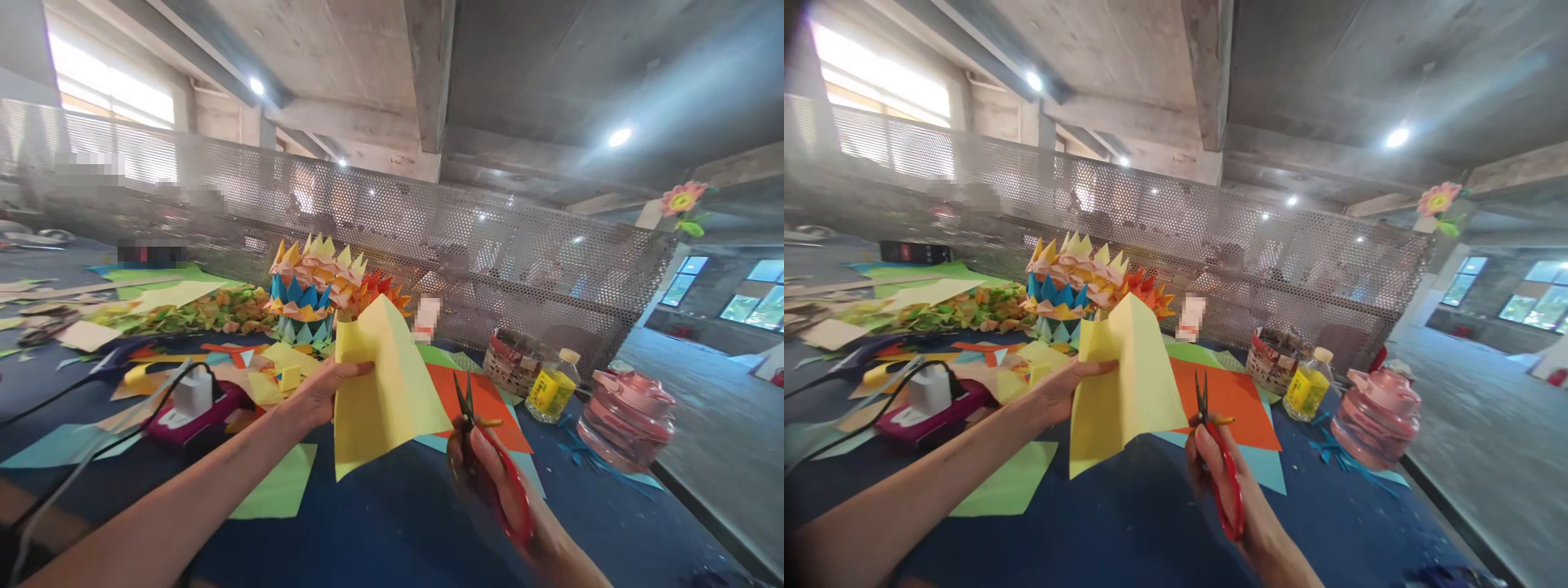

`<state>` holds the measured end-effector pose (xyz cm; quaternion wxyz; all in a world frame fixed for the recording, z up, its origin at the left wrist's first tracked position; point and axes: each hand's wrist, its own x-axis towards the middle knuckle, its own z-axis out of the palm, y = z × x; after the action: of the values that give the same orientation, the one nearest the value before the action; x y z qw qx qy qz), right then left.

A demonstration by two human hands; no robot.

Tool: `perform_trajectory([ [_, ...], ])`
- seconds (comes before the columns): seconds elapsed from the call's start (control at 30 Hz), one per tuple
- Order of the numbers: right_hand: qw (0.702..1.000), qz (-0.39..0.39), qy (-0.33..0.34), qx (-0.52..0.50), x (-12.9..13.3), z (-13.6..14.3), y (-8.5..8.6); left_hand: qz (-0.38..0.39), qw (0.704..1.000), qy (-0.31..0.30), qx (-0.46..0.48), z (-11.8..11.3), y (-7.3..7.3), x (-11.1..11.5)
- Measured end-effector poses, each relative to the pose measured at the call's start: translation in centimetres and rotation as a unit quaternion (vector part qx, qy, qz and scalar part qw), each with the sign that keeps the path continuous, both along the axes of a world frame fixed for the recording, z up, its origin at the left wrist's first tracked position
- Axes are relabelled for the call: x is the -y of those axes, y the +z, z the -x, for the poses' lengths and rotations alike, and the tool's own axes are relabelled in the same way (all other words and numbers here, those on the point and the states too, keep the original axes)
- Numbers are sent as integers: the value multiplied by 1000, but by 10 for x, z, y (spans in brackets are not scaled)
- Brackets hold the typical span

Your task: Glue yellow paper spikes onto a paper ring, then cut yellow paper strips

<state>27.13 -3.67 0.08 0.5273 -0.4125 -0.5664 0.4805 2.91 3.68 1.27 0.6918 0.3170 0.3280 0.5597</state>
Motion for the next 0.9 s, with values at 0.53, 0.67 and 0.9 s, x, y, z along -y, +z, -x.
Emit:
perform_trajectory([
  [0.53,987,112,52,-100,8,6,6,-58,997,48,28,-10,-2,6],
  [0.67,990,102,76,-64,11,11,7,-71,996,46,35,-21,-5,15],
  [0.9,998,47,-19,-32,6,-1,19,-100,995,3,30,-24,6,37],
])
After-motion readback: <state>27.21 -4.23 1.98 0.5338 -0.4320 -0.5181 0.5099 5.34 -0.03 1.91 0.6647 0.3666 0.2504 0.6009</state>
